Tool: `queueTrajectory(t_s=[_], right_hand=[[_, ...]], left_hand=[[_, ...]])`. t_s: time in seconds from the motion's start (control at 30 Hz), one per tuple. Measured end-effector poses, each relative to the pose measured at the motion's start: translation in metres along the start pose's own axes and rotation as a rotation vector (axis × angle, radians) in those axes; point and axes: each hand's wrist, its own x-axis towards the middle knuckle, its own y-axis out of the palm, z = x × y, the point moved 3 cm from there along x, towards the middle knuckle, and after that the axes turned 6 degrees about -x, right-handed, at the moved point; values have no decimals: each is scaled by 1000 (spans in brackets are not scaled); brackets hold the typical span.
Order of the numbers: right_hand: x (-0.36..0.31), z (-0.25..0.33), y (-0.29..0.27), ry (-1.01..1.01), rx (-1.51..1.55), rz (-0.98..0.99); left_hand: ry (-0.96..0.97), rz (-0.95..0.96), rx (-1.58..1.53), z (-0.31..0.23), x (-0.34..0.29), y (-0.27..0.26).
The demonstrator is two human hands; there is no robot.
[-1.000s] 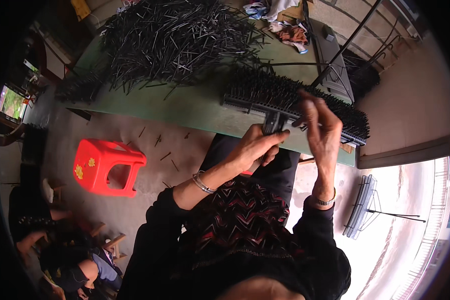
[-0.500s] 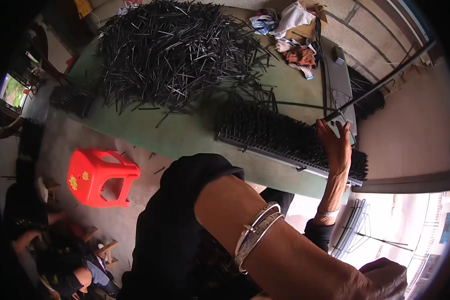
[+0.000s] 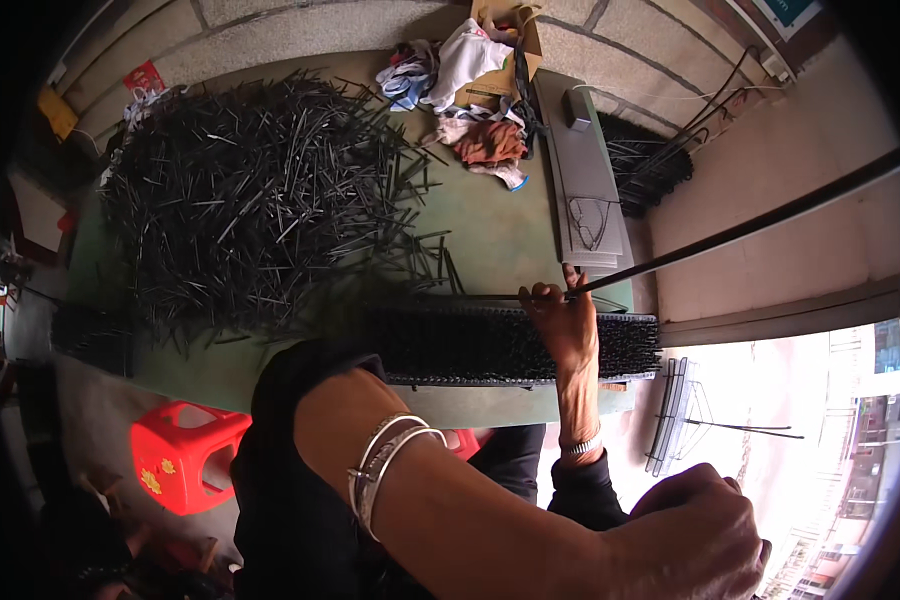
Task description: The person is inserting thin black pins into a perforated base to assemble an industrial brush.
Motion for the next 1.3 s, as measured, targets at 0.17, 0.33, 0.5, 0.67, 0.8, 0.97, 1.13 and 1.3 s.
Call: queueTrajectory(t_s=[0.17,0.33,0.5,0.67,0.8,0.97,1.13,1.3], right_hand=[[26,15,-64,442,963,-92],[-33,15,-55,241,397,-228],[-71,18,-27,213,146,-427],[-119,53,1,202,200,-454],[-154,92,-24,208,327,-324],[-206,155,-78,87,269,-127],[-229,206,-151,84,249,80],[-266,267,-222,11,81,-89]], left_hand=[[-29,200,94,2,-7,-55],[-417,164,-356,60,-97,-66],[-1138,-100,-360,108,-196,-54],[-1482,-373,-596,130,-226,-38],[-1494,-459,-823,164,-214,2],[-1600,-444,-608,208,-173,98],[-1577,-332,-694,228,-144,228],[-1649,-339,-827,265,-111,362]])
